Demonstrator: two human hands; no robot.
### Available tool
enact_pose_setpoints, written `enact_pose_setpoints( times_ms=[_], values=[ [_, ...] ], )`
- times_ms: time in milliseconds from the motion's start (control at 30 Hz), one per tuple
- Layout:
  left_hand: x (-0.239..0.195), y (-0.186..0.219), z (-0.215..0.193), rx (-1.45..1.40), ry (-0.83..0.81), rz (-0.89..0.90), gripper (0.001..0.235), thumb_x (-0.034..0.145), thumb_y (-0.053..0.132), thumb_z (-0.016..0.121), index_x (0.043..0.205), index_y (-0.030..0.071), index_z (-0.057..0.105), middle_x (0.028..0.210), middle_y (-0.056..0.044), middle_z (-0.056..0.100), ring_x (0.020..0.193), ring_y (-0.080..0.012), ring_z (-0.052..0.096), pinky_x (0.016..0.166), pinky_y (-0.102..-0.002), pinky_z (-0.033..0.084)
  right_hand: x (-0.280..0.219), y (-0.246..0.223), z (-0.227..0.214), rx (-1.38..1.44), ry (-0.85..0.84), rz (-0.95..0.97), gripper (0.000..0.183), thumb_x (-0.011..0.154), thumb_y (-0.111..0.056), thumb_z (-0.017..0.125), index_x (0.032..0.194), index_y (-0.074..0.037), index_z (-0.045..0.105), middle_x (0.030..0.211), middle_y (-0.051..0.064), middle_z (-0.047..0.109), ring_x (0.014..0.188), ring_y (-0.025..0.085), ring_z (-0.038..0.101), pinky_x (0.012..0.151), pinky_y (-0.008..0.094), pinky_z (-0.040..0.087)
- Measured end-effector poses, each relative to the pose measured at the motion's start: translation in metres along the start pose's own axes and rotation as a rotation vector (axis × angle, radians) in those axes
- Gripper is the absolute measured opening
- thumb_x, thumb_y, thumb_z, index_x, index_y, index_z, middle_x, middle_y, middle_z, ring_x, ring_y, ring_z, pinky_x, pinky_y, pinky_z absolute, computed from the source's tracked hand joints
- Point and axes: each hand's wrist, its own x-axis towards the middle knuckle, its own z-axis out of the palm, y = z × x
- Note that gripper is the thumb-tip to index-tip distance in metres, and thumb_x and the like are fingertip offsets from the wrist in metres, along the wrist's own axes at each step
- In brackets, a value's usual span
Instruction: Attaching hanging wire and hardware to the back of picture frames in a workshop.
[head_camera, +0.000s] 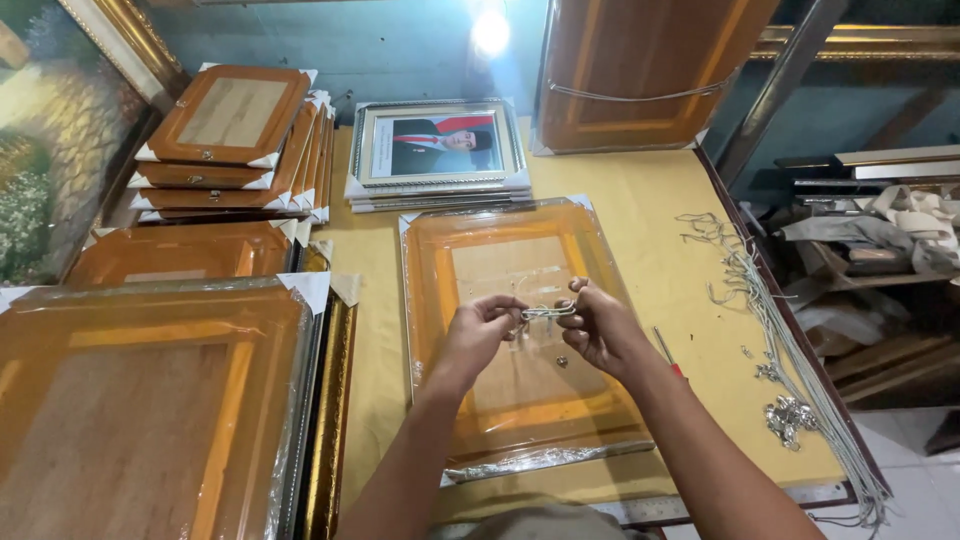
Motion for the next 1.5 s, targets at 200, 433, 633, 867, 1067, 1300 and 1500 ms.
enact_pose_setpoints(
  times_ms=[200,433,633,867,1067,1300,1500],
  values=[
    [0.016,-0.025,-0.039,0.533,0.304,-0.018,0.018,0.078,0.015,0.055,0.083,0.024,0.070,0.073,0.000,0.068,0.077,-0.0196,0.065,0.071,-0.032,0.050,0.013,-0.019,-0.034,0.342,-0.147,0.008,0.029,0.059,-0.002,0.041,0.083,-0.017,0.036,0.063,-0.007,0.026,0.049,0.002,0.024,0.039,0.011,0.019],
    [0.045,-0.060,-0.106,0.771,0.508,-0.141,0.019,0.078,0.019,0.054,0.086,0.027,0.069,0.073,0.003,0.068,0.080,-0.0222,0.065,0.072,-0.035,0.050,0.009,-0.090,-0.092,0.510,-0.085,-0.194,0.021,0.058,-0.002,0.044,0.074,-0.016,0.046,0.062,-0.008,0.034,0.055,0.004,0.039,0.045,0.013,0.030],
    [0.061,-0.067,-0.076,0.708,0.465,-0.104,0.018,0.078,0.016,0.052,0.081,0.022,0.069,0.077,-0.002,0.068,0.087,-0.0300,0.063,0.077,-0.039,0.049,0.014,-0.092,-0.065,0.401,0.123,-0.319,0.013,0.060,-0.006,0.048,0.064,-0.018,0.044,0.057,-0.004,0.038,0.052,0.008,0.042,0.057,0.021,0.043],
    [0.045,-0.065,-0.105,0.731,0.566,-0.199,0.021,0.084,0.004,0.048,0.089,0.010,0.067,0.086,-0.008,0.067,0.076,-0.0218,0.064,0.060,-0.032,0.054,0.014,-0.125,-0.100,0.338,0.438,-0.458,0.020,0.065,0.000,0.031,0.066,-0.017,0.040,0.054,-0.003,0.025,0.048,0.010,0.021,0.048,0.023,0.022],
    [0.031,-0.058,-0.055,1.011,0.300,-0.113,0.007,0.074,0.022,0.060,0.080,0.019,0.064,0.080,-0.006,0.066,0.077,-0.0257,0.061,0.063,-0.038,0.049,-0.051,-0.102,0.012,-1.202,0.273,-0.157,0.025,0.083,-0.011,0.040,0.100,-0.009,0.057,0.071,0.008,0.049,0.054,0.016,0.037,0.052,0.029,0.032],
    [0.019,0.008,0.006,0.660,0.191,0.507,0.030,0.082,0.023,0.058,0.111,0.015,0.055,0.108,-0.011,0.059,0.104,-0.0287,0.050,0.087,-0.041,0.041,-0.081,-0.108,0.047,-1.643,0.053,-0.426,0.022,0.081,-0.018,0.054,0.098,-0.018,0.068,0.094,-0.001,0.068,0.081,0.015,0.064,0.070,0.027,0.045],
    [0.027,0.060,0.092,0.011,-0.572,0.232,0.014,0.087,0.024,0.049,0.095,0.013,0.049,0.067,0.004,0.039,0.059,-0.0074,0.033,0.052,-0.022,0.029,-0.120,-0.130,0.046,-1.129,0.274,-0.712,0.019,0.079,-0.010,0.062,0.098,-0.010,0.066,0.077,0.004,0.067,0.063,0.012,0.062,0.061,0.022,0.048]
  ],
)
